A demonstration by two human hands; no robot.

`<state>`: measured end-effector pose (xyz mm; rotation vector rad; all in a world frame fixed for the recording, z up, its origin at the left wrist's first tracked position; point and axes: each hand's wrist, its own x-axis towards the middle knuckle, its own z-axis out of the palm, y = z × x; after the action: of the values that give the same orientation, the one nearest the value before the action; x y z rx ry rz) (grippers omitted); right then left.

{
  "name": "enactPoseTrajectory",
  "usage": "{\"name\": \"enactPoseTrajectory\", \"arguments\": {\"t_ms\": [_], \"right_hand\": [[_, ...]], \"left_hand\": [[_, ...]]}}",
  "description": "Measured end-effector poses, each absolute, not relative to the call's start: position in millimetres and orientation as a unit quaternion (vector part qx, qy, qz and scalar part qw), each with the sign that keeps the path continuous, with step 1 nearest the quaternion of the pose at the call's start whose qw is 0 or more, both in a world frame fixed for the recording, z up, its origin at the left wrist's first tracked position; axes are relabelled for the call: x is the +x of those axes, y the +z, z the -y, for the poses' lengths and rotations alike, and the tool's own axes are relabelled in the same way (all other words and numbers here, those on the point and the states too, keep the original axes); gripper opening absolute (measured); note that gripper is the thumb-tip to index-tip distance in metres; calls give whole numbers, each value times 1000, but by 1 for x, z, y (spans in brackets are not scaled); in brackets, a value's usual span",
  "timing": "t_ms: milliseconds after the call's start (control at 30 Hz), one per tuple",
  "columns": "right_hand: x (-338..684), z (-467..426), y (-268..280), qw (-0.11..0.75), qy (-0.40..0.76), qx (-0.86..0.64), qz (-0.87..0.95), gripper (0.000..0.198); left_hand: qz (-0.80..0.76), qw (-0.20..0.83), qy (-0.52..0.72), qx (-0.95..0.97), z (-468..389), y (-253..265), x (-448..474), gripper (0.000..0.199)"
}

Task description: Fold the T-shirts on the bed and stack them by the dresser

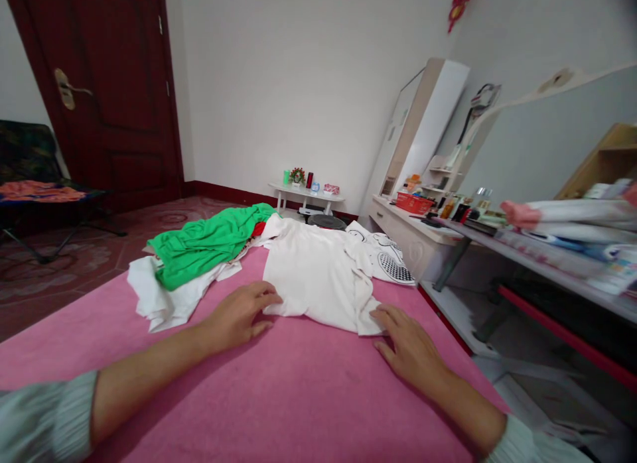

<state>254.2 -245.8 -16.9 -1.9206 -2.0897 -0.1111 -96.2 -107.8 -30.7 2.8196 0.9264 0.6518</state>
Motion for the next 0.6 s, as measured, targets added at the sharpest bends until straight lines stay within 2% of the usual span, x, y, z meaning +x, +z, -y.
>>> {"name": "enactPoseTrajectory", "arguments": {"t_ms": [67,100,133,200,267,333,400,600], "right_hand": [[253,238,-14,157,-9,-681,716,26],[255,234,-12,195,18,-687,700,20],[259,229,-10,259,53,-693,671,18],[271,221,-6,443,139,-686,560,18],[288,216,-4,619,217,-643,395,17],[307,215,-9,709,263,-603,257,15],[323,218,-19,718,294,-601,195,11],[333,231,-33,684,317,-632,180,13]], "left_hand": [[-349,37,192,916,107,-30,-89,46],[-384,32,186,904,105,-30,-87,51],[-417,29,184,889,102,-31,-87,57],[-457,31,185,869,97,-32,-88,61],[-456,38,193,868,95,-32,-92,53],[-435,42,210,875,96,-32,-94,44],[-401,50,225,887,99,-34,-94,39],[-281,90,239,925,97,-39,-80,23]]}}
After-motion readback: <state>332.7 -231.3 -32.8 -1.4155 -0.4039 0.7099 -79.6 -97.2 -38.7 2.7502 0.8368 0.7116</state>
